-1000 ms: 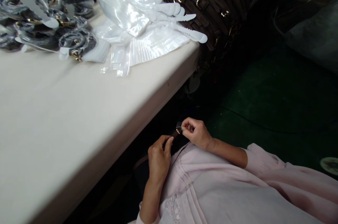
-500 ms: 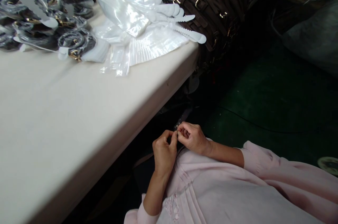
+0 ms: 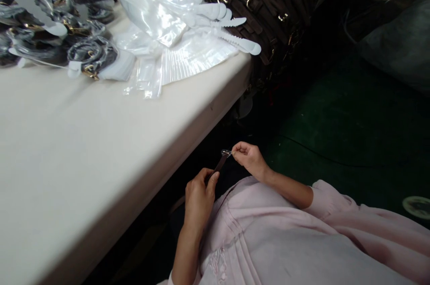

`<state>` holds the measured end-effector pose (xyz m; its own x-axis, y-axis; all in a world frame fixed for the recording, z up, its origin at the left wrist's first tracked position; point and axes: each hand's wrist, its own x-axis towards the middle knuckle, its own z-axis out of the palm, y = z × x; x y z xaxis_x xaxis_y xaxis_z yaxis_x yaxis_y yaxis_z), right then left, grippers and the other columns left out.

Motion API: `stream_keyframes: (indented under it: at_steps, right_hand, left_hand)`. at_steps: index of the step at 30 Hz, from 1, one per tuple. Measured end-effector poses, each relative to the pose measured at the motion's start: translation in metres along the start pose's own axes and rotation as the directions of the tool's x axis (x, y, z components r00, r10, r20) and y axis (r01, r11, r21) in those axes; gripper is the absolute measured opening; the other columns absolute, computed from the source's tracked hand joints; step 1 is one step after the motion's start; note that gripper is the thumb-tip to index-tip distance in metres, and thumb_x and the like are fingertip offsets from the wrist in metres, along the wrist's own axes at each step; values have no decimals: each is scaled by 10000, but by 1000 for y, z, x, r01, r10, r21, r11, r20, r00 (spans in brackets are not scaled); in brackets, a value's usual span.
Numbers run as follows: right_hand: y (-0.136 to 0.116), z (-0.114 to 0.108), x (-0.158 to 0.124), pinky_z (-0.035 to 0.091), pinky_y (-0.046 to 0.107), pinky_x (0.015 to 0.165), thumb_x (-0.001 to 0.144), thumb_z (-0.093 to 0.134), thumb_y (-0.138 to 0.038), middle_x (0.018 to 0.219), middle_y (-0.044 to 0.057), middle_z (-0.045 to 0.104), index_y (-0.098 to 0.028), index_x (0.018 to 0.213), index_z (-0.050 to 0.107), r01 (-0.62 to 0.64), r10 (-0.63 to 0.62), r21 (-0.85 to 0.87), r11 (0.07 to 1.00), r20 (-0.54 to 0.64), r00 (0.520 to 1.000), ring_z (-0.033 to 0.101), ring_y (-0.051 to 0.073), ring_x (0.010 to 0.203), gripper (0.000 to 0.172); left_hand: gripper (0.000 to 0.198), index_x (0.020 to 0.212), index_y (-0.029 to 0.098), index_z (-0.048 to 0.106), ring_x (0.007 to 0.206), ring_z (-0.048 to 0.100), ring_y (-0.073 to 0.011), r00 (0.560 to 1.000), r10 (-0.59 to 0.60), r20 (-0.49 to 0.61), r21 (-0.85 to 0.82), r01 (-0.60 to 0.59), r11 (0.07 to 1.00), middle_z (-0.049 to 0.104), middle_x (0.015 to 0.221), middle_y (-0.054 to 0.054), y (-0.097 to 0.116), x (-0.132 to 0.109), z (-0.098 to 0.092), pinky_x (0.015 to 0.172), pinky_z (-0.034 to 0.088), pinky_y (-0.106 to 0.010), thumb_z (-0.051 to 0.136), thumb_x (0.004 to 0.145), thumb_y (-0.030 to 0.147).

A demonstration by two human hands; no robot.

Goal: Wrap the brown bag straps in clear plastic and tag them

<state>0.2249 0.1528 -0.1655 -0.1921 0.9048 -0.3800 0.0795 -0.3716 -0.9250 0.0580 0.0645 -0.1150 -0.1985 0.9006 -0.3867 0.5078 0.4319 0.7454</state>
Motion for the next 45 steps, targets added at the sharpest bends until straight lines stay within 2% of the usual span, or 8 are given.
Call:
stream_keyframes:
  at_steps: [5, 13, 18, 21, 27, 32, 40, 45]
  right_hand:
    - [-9, 3, 2, 242, 201, 428, 663, 608, -275, 519, -62, 471, -151, 699, 581, -97, 90, 107, 990, 64, 994, 354, 53, 446, 132]
    - [-25, -12, -22, 250, 194, 419, 664, 645, -272, 523, -64, 462, -152, 707, 582, -98, 85, 81, 992, 148, 985, 358, 52, 448, 143]
    - [-26, -45, -20, 183, 191, 414, 681, 657, -278, 545, -51, 472, -144, 711, 582, -90, 84, 247, 965, 37, 996, 325, 40, 440, 157]
    - [-28, -53, -20, 196, 192, 417, 689, 661, -272, 545, -49, 472, -143, 713, 586, -70, 64, 218, 973, 35, 997, 330, 43, 444, 151]
    - [-34, -44, -37, 322, 190, 481, 687, 679, -225, 616, -34, 520, -139, 716, 602, 3, -7, 26, 1000, 171, 985, 425, 60, 526, 119]
    - [-30, -42, -34, 220, 166, 407, 706, 680, -252, 554, -54, 469, -137, 734, 587, -135, 96, 219, 967, 178, 979, 340, 32, 443, 150]
    - [-37, -98, 9, 256, 98, 338, 699, 665, -125, 595, -73, 352, -169, 668, 441, -323, 214, 701, 636, 242, 946, 214, 13, 423, 230]
    - [-51, -135, 26, 274, 112, 334, 702, 641, -100, 597, -71, 346, -189, 673, 431, -137, 110, 702, 699, 84, 990, 204, 23, 419, 231]
  left_hand:
    - [297, 755, 205, 626, 580, 580, -130, 1000, 26, -19, -4, -26, 1000, 632, 650, 26, 6, -14, -9, 562, 374, -239, 509, 932, 414]
    - [280, 707, 190, 612, 487, 477, -103, 974, 222, -40, 81, -218, 972, 572, 568, 31, 45, 9, 3, 523, 309, -240, 506, 931, 322]
    - [228, 725, 206, 624, 513, 498, -124, 967, 237, 92, 128, -248, 960, 571, 577, 18, 57, 11, 23, 534, 293, -261, 507, 909, 272]
    - [236, 699, 206, 603, 490, 465, -123, 961, 250, 118, 140, -266, 954, 530, 546, 23, 61, 8, 32, 525, 267, -268, 502, 903, 268]
    - [214, 711, 201, 606, 520, 500, -126, 973, 219, 70, 149, -228, 962, 578, 585, 15, 64, 17, 35, 545, 276, -264, 521, 893, 277]
    - [251, 743, 209, 612, 560, 563, -147, 969, 198, 149, 117, -216, 969, 630, 619, -2, 58, 23, 33, 562, 318, -254, 496, 929, 330]
    - [191, 921, 226, 647, 755, 653, -198, 972, 197, 125, 201, -219, 955, 710, 846, -45, 43, 8, 6, 666, 400, -272, 479, 953, 312]
    - [265, 831, 219, 614, 639, 597, -154, 956, 255, 145, 113, -271, 956, 645, 713, -13, 48, 2, 20, 614, 386, -249, 419, 983, 313]
